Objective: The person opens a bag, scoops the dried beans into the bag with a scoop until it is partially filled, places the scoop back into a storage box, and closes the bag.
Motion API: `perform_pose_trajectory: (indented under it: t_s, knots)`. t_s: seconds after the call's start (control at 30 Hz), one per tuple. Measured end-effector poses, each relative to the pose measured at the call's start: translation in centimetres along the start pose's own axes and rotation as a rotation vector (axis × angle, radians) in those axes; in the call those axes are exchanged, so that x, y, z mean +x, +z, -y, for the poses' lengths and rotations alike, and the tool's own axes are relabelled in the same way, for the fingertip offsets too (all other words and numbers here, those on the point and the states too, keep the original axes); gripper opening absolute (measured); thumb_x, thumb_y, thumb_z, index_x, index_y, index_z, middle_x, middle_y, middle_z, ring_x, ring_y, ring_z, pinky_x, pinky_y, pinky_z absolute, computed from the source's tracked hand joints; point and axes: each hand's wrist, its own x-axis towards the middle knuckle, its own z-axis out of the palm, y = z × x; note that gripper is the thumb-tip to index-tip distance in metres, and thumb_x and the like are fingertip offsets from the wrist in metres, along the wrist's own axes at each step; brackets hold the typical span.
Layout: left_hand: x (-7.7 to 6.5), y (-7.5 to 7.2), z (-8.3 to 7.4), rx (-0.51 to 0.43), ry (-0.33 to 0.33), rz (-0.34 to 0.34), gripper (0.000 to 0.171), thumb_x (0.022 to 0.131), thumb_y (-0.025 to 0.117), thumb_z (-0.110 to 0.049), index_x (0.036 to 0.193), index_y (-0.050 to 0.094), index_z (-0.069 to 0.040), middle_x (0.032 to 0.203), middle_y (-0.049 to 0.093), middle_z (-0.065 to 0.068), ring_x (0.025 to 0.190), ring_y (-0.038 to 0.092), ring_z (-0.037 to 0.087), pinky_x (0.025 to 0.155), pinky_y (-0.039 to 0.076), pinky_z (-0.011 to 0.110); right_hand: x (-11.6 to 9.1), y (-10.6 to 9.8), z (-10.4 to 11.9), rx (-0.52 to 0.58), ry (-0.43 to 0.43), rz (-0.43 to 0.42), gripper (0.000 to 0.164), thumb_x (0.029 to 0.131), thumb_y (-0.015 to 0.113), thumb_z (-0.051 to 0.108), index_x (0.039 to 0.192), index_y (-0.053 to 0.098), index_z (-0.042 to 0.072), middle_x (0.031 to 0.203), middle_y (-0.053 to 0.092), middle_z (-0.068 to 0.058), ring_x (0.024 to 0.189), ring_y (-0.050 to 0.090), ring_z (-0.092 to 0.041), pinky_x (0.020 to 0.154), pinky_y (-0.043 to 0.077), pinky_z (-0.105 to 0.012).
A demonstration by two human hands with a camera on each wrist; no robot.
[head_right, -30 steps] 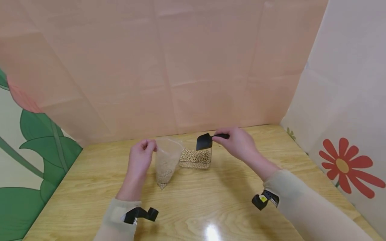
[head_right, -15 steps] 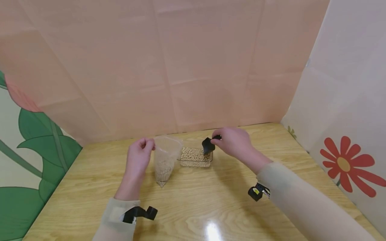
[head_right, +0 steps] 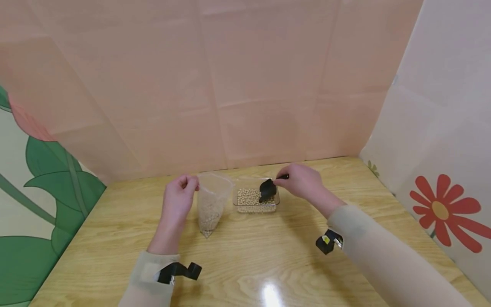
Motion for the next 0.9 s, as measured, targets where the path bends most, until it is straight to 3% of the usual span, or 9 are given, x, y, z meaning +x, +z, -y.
perform_pose_trajectory:
  t_s: [0.17, 0.3, 0.63, 0.9]
  knots:
    - [-0.1, -0.2, 0.0, 0.001, -0.004, 0.002, 0.021, 0.101, 0.064, -0.015, 0.086, 0.073, -0.003, 0.082, 0.064, 0.005, 0.075, 0.052, 0.021, 0.063, 0.042, 0.032, -0.4, 1.2, -1.3, 0.162, 0.015, 0.049, 0.036, 0.109, 0.071, 0.038, 0.129, 0.082, 0.011, 0.132, 0.076, -0.017, 0.121, 0.071, -0.041, 0.098, 0.054, -0.063]
    - [-0.2, -0.4, 0.1, 0.001, -0.004, 0.013, 0.022, 0.102, 0.065, -0.016, 0.086, 0.073, -0.004, 0.083, 0.064, 0.005, 0.074, 0.051, 0.021, 0.061, 0.041, 0.031, -0.6, 2.7, -1.8, 0.272, 0.038, 0.036, 0.038, 0.108, 0.073, 0.037, 0.133, 0.080, 0.009, 0.137, 0.074, -0.019, 0.130, 0.066, -0.044, 0.106, 0.051, -0.063]
    - [-0.4, -0.5, 0.2, -0.026, -0.016, 0.016, 0.022, 0.104, 0.065, -0.016, 0.086, 0.072, -0.005, 0.081, 0.062, 0.005, 0.070, 0.048, 0.019, 0.058, 0.038, 0.029, -0.4, 5.8, -0.9, 0.341, 0.088, 0.000, 0.044, 0.107, 0.073, 0.042, 0.137, 0.078, 0.010, 0.141, 0.072, -0.019, 0.133, 0.064, -0.042, 0.109, 0.049, -0.062]
    - [-0.4, -0.4, 0.1, -0.035, -0.035, 0.019, 0.021, 0.104, 0.065, -0.015, 0.086, 0.072, -0.007, 0.081, 0.062, 0.004, 0.072, 0.050, 0.020, 0.060, 0.039, 0.029, -0.5, 6.7, 0.0, 0.394, 0.091, -0.008, 0.043, 0.109, 0.071, 0.042, 0.137, 0.078, 0.009, 0.142, 0.071, -0.019, 0.133, 0.064, -0.041, 0.111, 0.048, -0.063]
